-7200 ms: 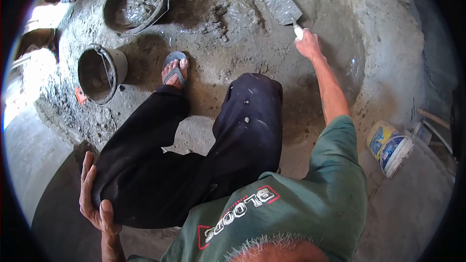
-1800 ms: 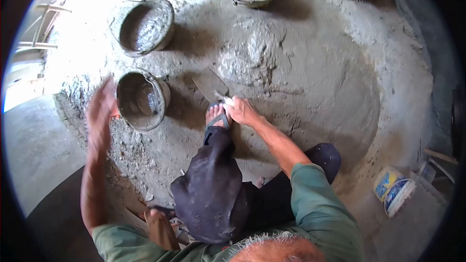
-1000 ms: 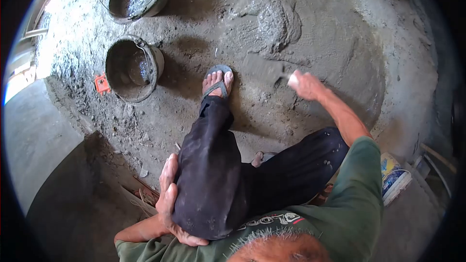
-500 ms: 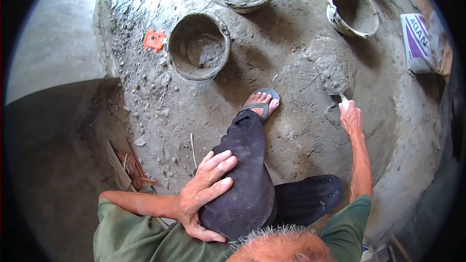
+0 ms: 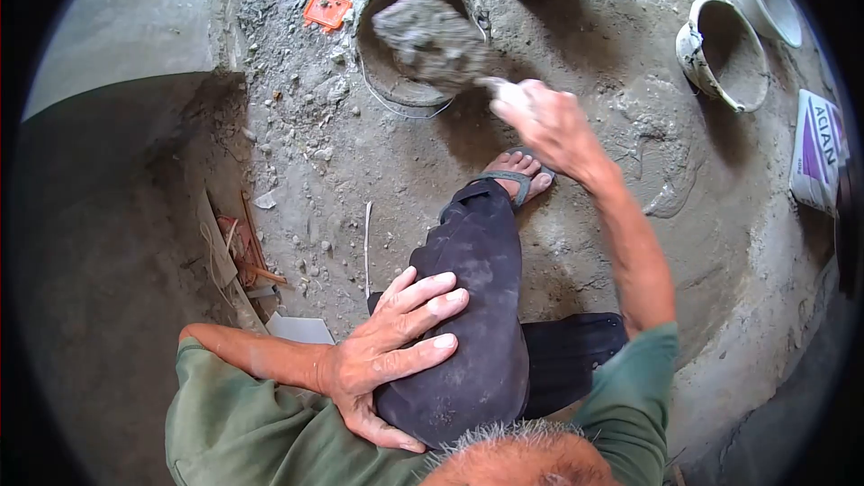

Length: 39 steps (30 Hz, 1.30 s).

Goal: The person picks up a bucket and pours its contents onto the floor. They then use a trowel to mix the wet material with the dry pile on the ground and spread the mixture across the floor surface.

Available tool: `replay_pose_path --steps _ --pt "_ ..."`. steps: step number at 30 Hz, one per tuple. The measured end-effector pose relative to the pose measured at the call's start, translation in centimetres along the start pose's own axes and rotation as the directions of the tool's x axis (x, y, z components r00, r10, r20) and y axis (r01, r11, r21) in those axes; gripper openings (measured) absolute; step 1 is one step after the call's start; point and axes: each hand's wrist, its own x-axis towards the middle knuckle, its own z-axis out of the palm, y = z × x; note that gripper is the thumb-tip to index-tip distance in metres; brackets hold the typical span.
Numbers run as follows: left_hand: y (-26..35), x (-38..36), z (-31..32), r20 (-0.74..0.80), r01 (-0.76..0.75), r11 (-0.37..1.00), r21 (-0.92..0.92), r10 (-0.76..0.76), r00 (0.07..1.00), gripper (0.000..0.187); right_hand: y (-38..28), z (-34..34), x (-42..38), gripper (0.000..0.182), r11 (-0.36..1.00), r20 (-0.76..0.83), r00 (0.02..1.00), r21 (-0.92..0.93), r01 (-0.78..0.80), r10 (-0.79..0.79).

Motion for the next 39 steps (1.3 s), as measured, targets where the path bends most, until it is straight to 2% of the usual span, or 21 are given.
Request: replay_pose_path --steps 1,2,3,4,7,9,14,20,21,22,24,25,26,27,28,29,30,32,34,37,39 --pt "0.1 0.0 0.1 0.0 0.009 1.0 0.005 -0.009 1.0 0.092 -0.1 2.1 1.2 0.019 1.0 0.029 1.0 0.004 0.0 0.0" --pt "0.1 0.1 0.2 -0.004 0.008 1.0 0.007 -0.007 1.0 0.092 -1.4 1.8 3.4 0.024 0.649 0.35 0.841 0.535 -0.541 0.412" --pt "0.1 0.1 0.3 -0.006 0.007 1.0 0.005 -0.007 1.0 0.091 -1.6 3.1 4.4 0.03 0.256 0.578 0.669 0.636 -0.728 0.466" --pt "0.2 0.0 0.4 0.0 0.016 1.0 0.007 -0.016 1.0 0.091 -1.5 4.4 5.1 0.037 -0.185 0.786 0.479 0.577 -0.796 0.391" --pt "0.1 0.1 0.7 0.001 0.002 1.0 0.006 -0.002 1.0 0.091 -2.0 4.5 5.1 0.044 -0.38 0.805 0.465 0.587 -0.715 0.368" --pt "-0.1 0.1 0.8 -0.037 -0.018 0.999 0.038 0.019 0.999 0.094 -0.8 5.3 3.8 0.04 -0.657 0.863 0.493 0.435 -0.616 0.109" --pt "-1.0 0.3 1.7 0.023 -0.119 0.987 0.111 0.117 0.993 0.104 -1.5 5.5 2.9 0.031 -0.651 0.779 0.563 0.582 -0.487 0.275" --pt "-1.7 -0.6 4.2 -0.161 -0.004 0.992 0.125 0.024 0.987 0.105 -3.5 0.0 0.4 0.046 -0.281 0.664 0.661 0.747 -0.603 0.35" --pt "-1.5 -1.2 4.2 -0.195 0.063 0.991 0.121 -0.039 0.98 0.105 -3.4 1.6 -0.3 0.044 0.505 0.095 0.876 0.786 -0.357 0.472" --pt "-1.0 -1.4 4.0 -0.229 0.125 0.985 0.116 -0.096 0.969 0.105 -2.9 3.0 -0.9 0.041 0.98 -0.405 0.908 0.195 -0.028 0.106" --pt "-0.6 -0.7 3.4 -0.206 0.138 0.983 0.125 -0.111 0.972 0.106 -2.5 -5.1 -6.5 0.034 0.579 0.058 0.779 0.635 -0.512 0.625" --pt "-0.6 0.2 3.2 -0.158 0.023 0.993 0.112 -0.005 0.987 0.108 -1.5 -6.6 -10.0 0.03 0.539 0.107 0.736 0.611 -0.579 0.669" --pt "-0.9 1.2 3.2 -0.111 -0.093 0.991 0.092 0.103 0.988 0.11 -0.3 -7.0 -14.1 0.029 0.572 0.011 0.645 0.45 -0.686 0.764" --pt "-1.0 1.6 3.1 -0.092 -0.134 0.989 0.061 0.139 0.986 0.106 2.4 -5.9 -20.4 0.028 0.706 0.053 0.71 -0.176 -0.686 0.702" --pt "-1.2 2.1 3.0 -0.077 -0.141 0.989 0.046 0.144 0.987 0.102 3.6 -6.7 -25.9 0.03 0.7 -0.148 0.732 -0.219 -0.68 0.665" --pt "-1.2 2.2 2.9 -0.071 -0.141 0.989 0.03 0.143 0.987 0.099 2.3 -9.6 -27.2 0.032 0.216 -0.212 0.199 0.059 -0.975 0.957" --pt "-1.9 2.6 3.0 -0.062 -0.11 0.993 0.048 0.113 0.992 0.095 4.0 -9.4 -32.5 0.043 -0.022 -0.27 -0.018 -0.012 -1.0 0.963" --pt "-7.4 5.0 4.4 -0.033 0.018 0.969 0.245 -0.01 0.999 0.088 6.7 -10.3 -39.8 0.05 -0.366 -0.248 -0.361 0.03 -0.93 0.899" --pt "-18.3 7.9 7.3 0.001 0.15 0.787 0.598 -0.188 0.982 0.081 9.0 -9.8 -42.7 0.05 -0.532 -0.304 -0.517 0.037 -0.846 0.8" --pt "-34.8 11.3 10.7 0.017 0.202 0.441 0.874 -0.443 0.896 0.072 10.9 -8.3 -40.2 0.051 -0.39 -0.225 -0.394 0.065 -0.918 0.891" --pt "-37.6 10.9 11.4 -0.02 0.255 0.35 0.901 -0.553 0.833 0.068 12.5 -6.9 -38.2 0.047 -0.212 -0.158 -0.202 -0.048 -0.976 0.967"
